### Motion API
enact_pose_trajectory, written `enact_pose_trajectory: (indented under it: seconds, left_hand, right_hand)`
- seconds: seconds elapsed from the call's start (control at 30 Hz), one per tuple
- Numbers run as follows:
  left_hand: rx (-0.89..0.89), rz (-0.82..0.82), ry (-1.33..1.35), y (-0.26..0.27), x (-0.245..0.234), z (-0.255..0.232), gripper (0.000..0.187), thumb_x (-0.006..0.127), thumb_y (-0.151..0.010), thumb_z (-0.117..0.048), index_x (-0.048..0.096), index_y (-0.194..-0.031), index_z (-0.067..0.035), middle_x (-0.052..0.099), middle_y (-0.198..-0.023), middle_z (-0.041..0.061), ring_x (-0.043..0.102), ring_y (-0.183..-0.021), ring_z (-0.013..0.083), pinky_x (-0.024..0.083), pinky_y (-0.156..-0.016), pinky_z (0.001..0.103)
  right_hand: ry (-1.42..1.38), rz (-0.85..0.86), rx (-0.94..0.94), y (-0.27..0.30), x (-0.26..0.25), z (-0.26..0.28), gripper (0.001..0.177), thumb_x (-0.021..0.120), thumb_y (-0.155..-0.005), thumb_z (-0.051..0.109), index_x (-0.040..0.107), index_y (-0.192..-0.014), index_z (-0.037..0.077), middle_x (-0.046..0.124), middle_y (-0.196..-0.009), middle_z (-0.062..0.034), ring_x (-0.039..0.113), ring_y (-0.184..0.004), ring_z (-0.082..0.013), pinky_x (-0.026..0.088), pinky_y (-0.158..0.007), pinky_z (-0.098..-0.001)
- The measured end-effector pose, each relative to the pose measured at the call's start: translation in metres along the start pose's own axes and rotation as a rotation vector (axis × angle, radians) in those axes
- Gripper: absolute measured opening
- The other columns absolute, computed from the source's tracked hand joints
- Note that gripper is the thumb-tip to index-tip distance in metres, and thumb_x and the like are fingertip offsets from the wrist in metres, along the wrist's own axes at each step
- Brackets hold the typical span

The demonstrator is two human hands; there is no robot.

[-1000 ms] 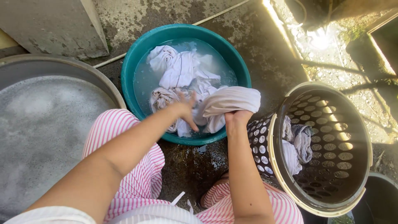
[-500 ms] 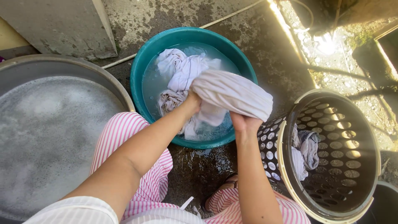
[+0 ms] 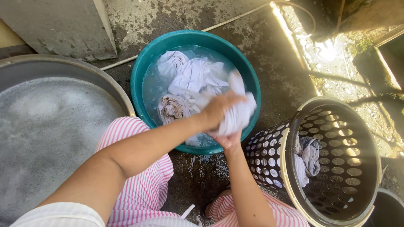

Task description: Hand-washing and wringing out laundry in a basin.

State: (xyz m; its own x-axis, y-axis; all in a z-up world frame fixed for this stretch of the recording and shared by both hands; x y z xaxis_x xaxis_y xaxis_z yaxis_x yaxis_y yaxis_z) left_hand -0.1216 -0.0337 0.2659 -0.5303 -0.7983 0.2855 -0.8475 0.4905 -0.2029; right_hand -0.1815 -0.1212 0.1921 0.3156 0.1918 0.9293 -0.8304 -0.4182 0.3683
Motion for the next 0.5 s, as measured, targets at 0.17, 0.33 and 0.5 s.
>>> enact_pose_trajectory:
  seconds: [0.17, 0.33, 0.5]
  left_hand:
    - [0.491, 0.365, -0.749, 0.048, 0.043, 0.021, 0.031, 0.059, -0.095, -0.015, 0.066, -0.124, -0.015, 0.066, -0.109, 0.011, 0.064, -0.110, 0.0269, 0.054, -0.093, 0.036]
    - [0.075, 0.249, -0.176, 0.028, 0.052, 0.052, 0.023, 0.062, -0.092, -0.014, 0.065, -0.114, -0.012, 0.071, -0.109, 0.010, 0.069, -0.102, 0.0226, 0.055, -0.091, 0.036]
    - [-0.379, 0.097, 0.511, 0.013, 0.041, 0.056, 0.016, 0.058, -0.100, -0.017, 0.064, -0.114, -0.015, 0.069, -0.110, 0.011, 0.069, -0.097, 0.0203, 0.058, -0.087, 0.036]
  right_hand:
    - [-1.489, 0.956, -0.459, -0.023, 0.029, -0.011, 0.037, 0.051, -0.108, 0.028, 0.061, -0.136, 0.007, 0.062, -0.132, -0.0137, 0.058, -0.125, -0.0426, 0.038, -0.114, -0.0693]
    - [-1.814, 1.178, -0.591, -0.025, 0.032, -0.011, 0.043, 0.048, -0.102, 0.023, 0.063, -0.135, 0.000, 0.065, -0.132, -0.0201, 0.059, -0.119, -0.0438, 0.037, -0.104, -0.0675]
    - [-1.373, 0.874, -0.749, -0.028, -0.037, 0.039, 0.038, 0.053, -0.103, 0.030, 0.070, -0.131, 0.011, 0.073, -0.123, -0.0044, 0.068, -0.119, -0.0245, 0.050, -0.109, -0.0528]
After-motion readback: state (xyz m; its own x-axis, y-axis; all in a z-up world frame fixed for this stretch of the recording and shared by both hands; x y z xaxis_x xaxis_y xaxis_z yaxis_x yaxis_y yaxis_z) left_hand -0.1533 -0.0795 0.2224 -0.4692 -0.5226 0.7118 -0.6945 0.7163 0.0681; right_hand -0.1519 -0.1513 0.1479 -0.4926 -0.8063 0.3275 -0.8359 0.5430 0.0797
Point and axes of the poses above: each hand's wrist, its own y-axis away from the middle knuckle, its own x-axis out of the palm, z = x × y, the point moved 2 cm from there along -y, towards the middle knuckle
